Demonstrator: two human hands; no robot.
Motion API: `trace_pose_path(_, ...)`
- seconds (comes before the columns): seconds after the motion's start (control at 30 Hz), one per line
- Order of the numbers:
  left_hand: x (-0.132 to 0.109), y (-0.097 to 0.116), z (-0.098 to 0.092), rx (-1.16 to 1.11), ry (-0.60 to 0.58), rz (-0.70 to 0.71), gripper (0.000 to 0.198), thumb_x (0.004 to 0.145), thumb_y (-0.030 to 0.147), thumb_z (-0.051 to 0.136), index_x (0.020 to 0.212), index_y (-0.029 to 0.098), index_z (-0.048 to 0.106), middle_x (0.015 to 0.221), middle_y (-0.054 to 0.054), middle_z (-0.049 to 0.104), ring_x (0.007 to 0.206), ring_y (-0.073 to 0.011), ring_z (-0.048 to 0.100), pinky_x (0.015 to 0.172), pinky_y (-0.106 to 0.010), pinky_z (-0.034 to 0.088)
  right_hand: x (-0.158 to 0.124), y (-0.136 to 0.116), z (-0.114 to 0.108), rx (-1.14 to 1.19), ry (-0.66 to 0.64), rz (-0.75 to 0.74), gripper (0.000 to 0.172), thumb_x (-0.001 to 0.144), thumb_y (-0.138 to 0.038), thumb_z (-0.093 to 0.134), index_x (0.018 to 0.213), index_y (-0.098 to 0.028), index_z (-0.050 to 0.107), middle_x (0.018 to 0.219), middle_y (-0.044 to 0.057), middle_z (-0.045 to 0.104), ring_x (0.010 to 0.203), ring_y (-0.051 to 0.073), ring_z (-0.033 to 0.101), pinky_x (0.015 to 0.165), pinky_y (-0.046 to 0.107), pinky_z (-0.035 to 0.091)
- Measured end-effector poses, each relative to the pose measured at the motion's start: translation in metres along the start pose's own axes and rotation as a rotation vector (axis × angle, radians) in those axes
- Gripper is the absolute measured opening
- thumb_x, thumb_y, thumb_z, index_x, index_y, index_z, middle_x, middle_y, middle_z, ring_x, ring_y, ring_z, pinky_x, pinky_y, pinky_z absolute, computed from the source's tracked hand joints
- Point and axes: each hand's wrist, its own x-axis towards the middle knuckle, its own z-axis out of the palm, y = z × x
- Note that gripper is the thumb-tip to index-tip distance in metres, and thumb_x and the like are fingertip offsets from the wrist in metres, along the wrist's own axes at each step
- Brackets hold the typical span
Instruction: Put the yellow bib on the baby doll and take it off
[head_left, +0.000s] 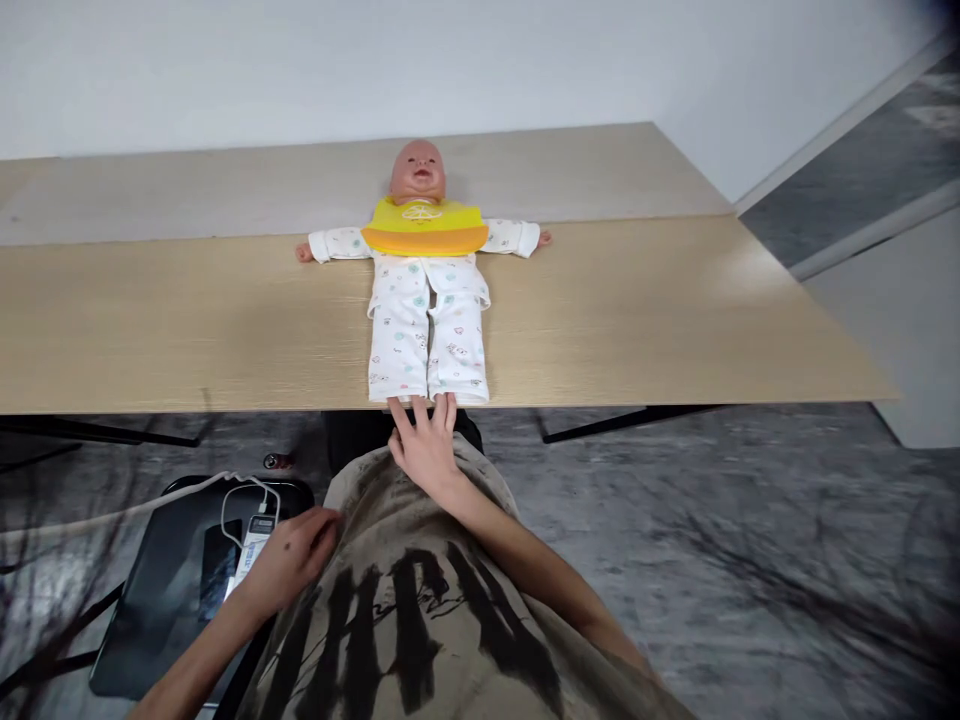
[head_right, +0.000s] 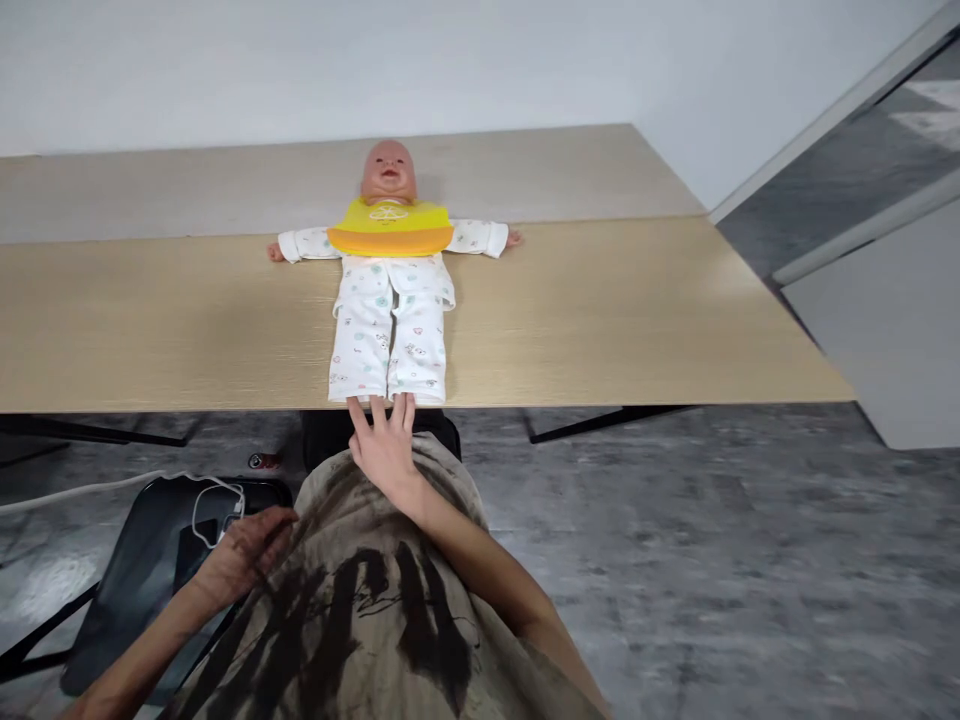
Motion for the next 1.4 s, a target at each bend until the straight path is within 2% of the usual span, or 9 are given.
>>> trace_pose_path(0.1,0.058,0.04,0.0,-0.035,0.26,0.248,0.032,0.103,0.016,0.048,0.127,0.021,0.069,0.117,-0.01,0.079,0.104,-0.0223,0.079,0.094,-0.032,0.066,-0.004,0.005,-0.004,0.045,0.027,-0.032,0.057,0.099,-0.029,0.06,0.156,-0.024,0.059,0.149,0.016,0.056,0.139,0.044,0.044,0.123,0.075,0.028)
trace_pose_path(0.2,0.107,0.066,0.007,0.067,0.439,0.414,0.052,0.1,0.006,0.049,0.15,0.018,0.056,0.138,-0.016,0.072,0.129,-0.0268,0.071,0.109,-0.042,0.062,-0.011,0.015,-0.009,0.11,0.129,-0.095,0.051,0.098,-0.025,0.058,0.148,-0.022,0.064,0.152,0.014,0.055,0.141,0.039,0.044,0.126,0.067,0.031)
trace_pose_path(0.3,0.14,0.078,0.019,0.14,0.547,0.486,0.067,0.097,0.005,0.052,0.163,0.016,0.044,0.141,-0.019,0.069,0.136,-0.0306,0.066,0.112,-0.048,0.06,-0.018,0.032,-0.014,0.18,0.286,-0.136,0.041,0.097,-0.02,0.053,0.135,-0.018,0.07,0.146,0.013,0.062,0.14,0.033,0.049,0.127,0.06,0.035)
trace_pose_path(0.4,0.157,0.078,0.031,0.168,0.625,0.483,0.072,0.096,0.005,0.056,0.166,0.015,0.04,0.142,-0.02,0.069,0.137,-0.032,0.065,0.113,-0.049,0.059,-0.022,0.048,-0.018,0.222,0.416,-0.143,0.037,0.097,-0.015,0.051,0.128,-0.017,0.07,0.134,0.013,0.069,0.133,0.028,0.056,0.122,0.054,0.044)
trace_pose_path(0.57,0.171,0.067,0.045,0.236,0.619,0.374,0.061,0.095,0.011,0.058,0.156,0.008,0.054,0.146,-0.024,0.066,0.138,-0.038,0.063,0.115,-0.054,0.054,-0.022,0.061,-0.018,0.161,0.481,-0.145,0.039,0.096,-0.013,0.051,0.13,-0.012,0.069,0.132,0.018,0.067,0.127,0.03,0.059,0.11,0.049,0.055)
trace_pose_path(0.77,0.194,0.078,0.037,0.328,0.375,0.101,0.041,0.095,0.018,0.058,0.131,0.007,0.074,0.126,-0.026,0.074,0.118,-0.04,0.07,0.104,-0.054,0.054,-0.018,0.058,-0.014,0.046,0.352,-0.089,0.045,0.098,-0.019,0.052,0.138,-0.005,0.067,0.144,0.024,0.059,0.139,0.037,0.05,0.118,0.055,0.05)
trace_pose_path(0.87,0.2,0.088,0.03,0.433,0.308,0.051,0.035,0.096,0.021,0.058,0.123,0.01,0.077,0.117,-0.025,0.074,0.109,-0.0418,0.069,0.094,-0.054,0.055,-0.014,0.055,-0.016,0.024,0.259,-0.057,0.045,0.099,-0.021,0.051,0.138,-0.006,0.068,0.143,0.023,0.06,0.14,0.038,0.049,0.121,0.062,0.045)
trace_pose_path(1.17,0.192,0.085,0.044,0.478,0.339,0.152,0.046,0.097,0.015,0.056,0.14,0.011,0.07,0.135,-0.026,0.069,0.122,-0.0426,0.066,0.103,-0.055,0.053,-0.017,0.053,-0.018,0.037,0.122,-0.052,0.05,0.098,-0.018,0.051,0.145,-0.007,0.064,0.146,0.021,0.063,0.147,0.038,0.044,0.126,0.064,0.039)
trace_pose_path(1.4,0.181,0.079,0.058,0.375,0.503,0.297,0.056,0.098,0.017,0.054,0.153,0.007,0.057,0.148,-0.027,0.063,0.142,-0.0406,0.057,0.121,-0.058,0.042,-0.024,0.055,-0.012,0.082,0.13,-0.084,0.056,0.096,-0.019,0.052,0.15,-0.006,0.06,0.151,0.021,0.06,0.151,0.037,0.043,0.13,0.065,0.035)
